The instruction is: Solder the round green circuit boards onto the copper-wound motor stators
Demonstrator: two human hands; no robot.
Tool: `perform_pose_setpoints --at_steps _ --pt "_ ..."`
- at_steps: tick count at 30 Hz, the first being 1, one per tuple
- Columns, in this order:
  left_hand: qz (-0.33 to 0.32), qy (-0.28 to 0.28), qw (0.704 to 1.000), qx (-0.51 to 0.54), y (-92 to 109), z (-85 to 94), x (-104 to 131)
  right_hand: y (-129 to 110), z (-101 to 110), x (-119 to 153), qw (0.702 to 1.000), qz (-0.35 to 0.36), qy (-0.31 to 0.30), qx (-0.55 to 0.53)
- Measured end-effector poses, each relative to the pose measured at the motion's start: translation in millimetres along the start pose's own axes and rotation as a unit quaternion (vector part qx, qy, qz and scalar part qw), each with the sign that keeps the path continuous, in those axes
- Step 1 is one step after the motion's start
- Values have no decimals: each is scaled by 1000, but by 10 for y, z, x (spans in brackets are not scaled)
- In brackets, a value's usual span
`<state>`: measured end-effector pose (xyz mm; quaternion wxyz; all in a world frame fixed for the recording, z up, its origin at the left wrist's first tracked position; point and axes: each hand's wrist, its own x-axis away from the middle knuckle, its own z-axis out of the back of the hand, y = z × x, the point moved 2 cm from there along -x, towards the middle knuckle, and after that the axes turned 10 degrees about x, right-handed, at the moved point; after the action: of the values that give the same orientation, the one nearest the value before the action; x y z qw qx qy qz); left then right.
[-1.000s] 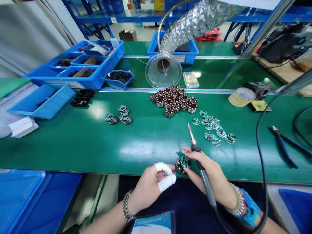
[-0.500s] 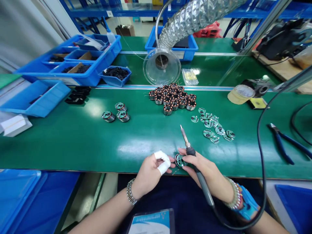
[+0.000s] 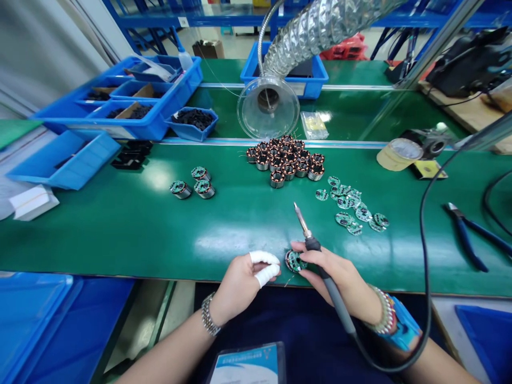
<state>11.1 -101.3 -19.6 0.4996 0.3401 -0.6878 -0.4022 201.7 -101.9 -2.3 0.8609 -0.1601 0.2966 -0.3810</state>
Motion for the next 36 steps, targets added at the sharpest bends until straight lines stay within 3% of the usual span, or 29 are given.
perform_pose_setpoints --at_steps 7,11,15,20,29,36 --pt "16 -18 999 32 124 -189 -109 8 -5 26 1000 -6 -5 3" --pt "35 -33 998 43 156 -249 -150 -8 17 -11 999 -19 31 5" --pt "39 -41 998 32 169 -250 -171 -32 19 -137 997 -39 69 10" --pt "29 -49 998 41 175 -240 -172 -36 -9 -256 998 -10 54 25" --pt "-6 -41 997 69 137 -223 -138 -80 -46 -223 999 -11 39 28" --pt "-25 -74 996 40 114 -170 -163 -102 -79 -230 998 -25 48 24"
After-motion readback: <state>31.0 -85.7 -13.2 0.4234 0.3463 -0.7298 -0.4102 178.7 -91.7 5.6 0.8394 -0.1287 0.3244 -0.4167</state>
